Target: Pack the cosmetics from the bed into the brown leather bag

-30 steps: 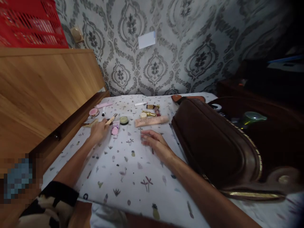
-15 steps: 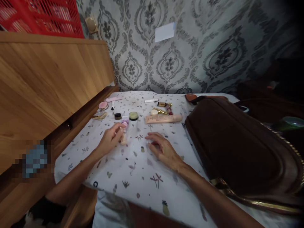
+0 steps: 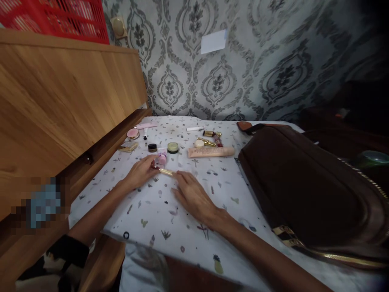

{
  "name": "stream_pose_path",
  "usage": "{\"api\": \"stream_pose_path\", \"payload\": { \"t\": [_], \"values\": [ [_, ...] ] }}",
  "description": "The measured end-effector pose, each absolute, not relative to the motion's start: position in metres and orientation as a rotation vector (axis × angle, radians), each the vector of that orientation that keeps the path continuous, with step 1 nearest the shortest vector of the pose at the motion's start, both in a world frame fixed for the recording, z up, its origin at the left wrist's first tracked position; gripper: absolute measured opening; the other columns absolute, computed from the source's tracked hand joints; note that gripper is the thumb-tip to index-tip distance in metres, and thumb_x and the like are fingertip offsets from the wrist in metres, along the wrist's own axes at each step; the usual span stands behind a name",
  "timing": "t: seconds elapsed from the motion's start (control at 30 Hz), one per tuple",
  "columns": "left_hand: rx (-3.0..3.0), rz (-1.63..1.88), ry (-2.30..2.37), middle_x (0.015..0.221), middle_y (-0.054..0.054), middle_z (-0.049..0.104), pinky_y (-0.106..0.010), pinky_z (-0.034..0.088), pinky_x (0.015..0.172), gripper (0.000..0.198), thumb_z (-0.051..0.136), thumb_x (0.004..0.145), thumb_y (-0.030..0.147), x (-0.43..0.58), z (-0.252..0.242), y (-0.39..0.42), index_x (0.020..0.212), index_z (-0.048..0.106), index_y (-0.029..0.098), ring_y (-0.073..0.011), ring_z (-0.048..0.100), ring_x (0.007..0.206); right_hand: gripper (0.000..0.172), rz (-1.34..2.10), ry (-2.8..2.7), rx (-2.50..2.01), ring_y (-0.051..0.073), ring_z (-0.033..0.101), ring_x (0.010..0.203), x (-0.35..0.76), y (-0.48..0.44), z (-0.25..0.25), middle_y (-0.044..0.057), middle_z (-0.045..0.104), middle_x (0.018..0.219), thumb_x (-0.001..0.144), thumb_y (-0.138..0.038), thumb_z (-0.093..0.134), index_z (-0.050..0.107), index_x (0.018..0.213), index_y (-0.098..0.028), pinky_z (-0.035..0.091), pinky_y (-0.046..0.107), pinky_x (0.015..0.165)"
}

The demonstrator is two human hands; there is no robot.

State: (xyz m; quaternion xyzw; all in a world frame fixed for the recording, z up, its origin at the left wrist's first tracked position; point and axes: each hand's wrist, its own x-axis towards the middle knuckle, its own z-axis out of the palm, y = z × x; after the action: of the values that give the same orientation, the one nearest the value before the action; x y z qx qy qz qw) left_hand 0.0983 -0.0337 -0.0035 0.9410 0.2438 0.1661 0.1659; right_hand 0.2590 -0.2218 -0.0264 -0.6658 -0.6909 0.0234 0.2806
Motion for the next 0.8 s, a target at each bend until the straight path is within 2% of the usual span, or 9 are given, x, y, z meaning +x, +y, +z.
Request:
{"api": "stream_pose_path", "payload": {
  "t": [0.07, 0.17, 0.33, 0.43, 0.5, 0.57, 0.67, 0.73, 0.8],
  "values": [
    [2.589, 0.437, 0.659, 0.093, -0.001, 0.065, -0.03, 0.05, 0.077, 0.032, 0.061, 0.091, 0.036, 0.101, 0.0, -0.048, 0.12, 0.062, 0.023, -0.0179, 0.062, 0.081, 0.044, -0.017, -1.818, -1.872, 0.034, 0.052, 0.126, 0.268, -0.221, -0.031, 0.019, 0.058, 0.137, 0.096, -0.02, 0.05, 0.052, 0.139, -0.013, 0.047, 0.053, 0.105],
    [2.526, 0.421, 0.565, 0.087, -0.001, 0.063, -0.029, 0.048, 0.072, 0.025, 0.059, 0.093, 0.038, 0.11, -0.001, -0.064, 0.11, 0.064, 0.02, -0.0167, 0.06, 0.075, 0.038, -0.101, -1.823, -1.931, 0.034, 0.053, 0.121, 0.283, -0.222, -0.036, 0.018, 0.061, 0.133, 0.096, -0.019, 0.051, 0.058, 0.133, -0.015, 0.047, 0.05, 0.097],
    [2.823, 0.512, 0.503, 0.115, -0.012, 0.065, -0.04, 0.045, 0.096, 0.039, 0.038, 0.104, 0.043, 0.124, -0.013, -0.073, 0.119, 0.062, 0.016, -0.0267, 0.058, 0.11, 0.028, -0.154, -1.83, -1.994, 0.03, 0.054, 0.103, 0.294, -0.223, -0.036, 0.012, 0.066, 0.113, 0.096, -0.02, 0.056, 0.065, 0.122, -0.02, 0.045, 0.044, 0.086],
    [2.939, 0.417, 0.504, 0.138, -0.019, 0.057, -0.048, 0.04, 0.107, 0.059, 0.041, 0.101, 0.056, 0.123, -0.024, -0.078, 0.14, 0.049, 0.013, -0.0337, 0.05, 0.13, 0.026, -0.166, -1.824, -1.985, 0.029, 0.054, 0.096, 0.294, -0.222, -0.035, 0.011, 0.064, 0.102, 0.096, -0.021, 0.057, 0.067, 0.12, -0.019, 0.045, 0.042, 0.083],
    [2.913, 0.376, 0.488, 0.153, -0.021, 0.045, -0.05, 0.034, 0.114, 0.071, 0.043, 0.099, 0.061, 0.118, -0.029, -0.08, 0.15, 0.037, 0.013, -0.0353, 0.04, 0.143, 0.022, -0.163, -1.823, -1.949, 0.027, 0.054, 0.093, 0.294, -0.22, -0.036, 0.01, 0.062, 0.098, 0.097, -0.022, 0.056, 0.068, 0.115, -0.02, 0.046, 0.04, 0.082],
    [2.836, 0.38, 0.455, 0.158, -0.02, 0.04, -0.05, 0.03, 0.118, 0.069, 0.046, 0.099, 0.056, 0.112, -0.031, -0.079, 0.153, 0.033, 0.015, -0.0335, 0.035, 0.148, 0.017, -0.15, -1.819, -1.931, 0.026, 0.055, 0.09, 0.294, -0.219, -0.037, 0.01, 0.061, 0.094, 0.098, -0.024, 0.055, 0.069, 0.108, -0.02, 0.046, 0.039, 0.08],
    [2.647, 0.453, 0.461, 0.146, -0.015, 0.056, -0.047, 0.037, 0.115, 0.054, 0.055, 0.096, 0.038, 0.106, -0.027, -0.072, 0.146, 0.044, 0.021, -0.0303, 0.049, 0.137, 0.016, -0.123, -1.793, -1.939, 0.027, 0.055, 0.088, 0.294, -0.218, -0.038, 0.01, 0.061, 0.093, 0.099, -0.025, 0.052, 0.067, 0.099, -0.02, 0.047, 0.04, 0.08],
    [2.511, 0.495, 0.488, 0.128, -0.011, 0.066, -0.044, 0.044, 0.108, 0.043, 0.059, 0.09, 0.028, 0.106, -0.024, -0.065, 0.133, 0.056, 0.021, -0.028, 0.059, 0.121, 0.016, -0.073, -1.767, -1.909, 0.027, 0.056, 0.09, 0.294, -0.218, -0.036, 0.011, 0.063, 0.094, 0.099, -0.024, 0.05, 0.065, 0.097, -0.02, 0.048, 0.04, 0.082],
    [2.377, 0.514, 0.503, 0.112, -0.008, 0.069, -0.039, 0.048, 0.1, 0.032, 0.062, 0.087, 0.025, 0.108, -0.021, -0.06, 0.118, 0.064, 0.021, -0.0249, 0.063, 0.108, 0.015, 0.021, -1.728, -1.853, 0.027, 0.058, 0.092, 0.295, -0.22, -0.034, 0.01, 0.065, 0.096, 0.099, -0.025, 0.049, 0.063, 0.097, -0.02, 0.049, 0.04, 0.083]
  ]
}}
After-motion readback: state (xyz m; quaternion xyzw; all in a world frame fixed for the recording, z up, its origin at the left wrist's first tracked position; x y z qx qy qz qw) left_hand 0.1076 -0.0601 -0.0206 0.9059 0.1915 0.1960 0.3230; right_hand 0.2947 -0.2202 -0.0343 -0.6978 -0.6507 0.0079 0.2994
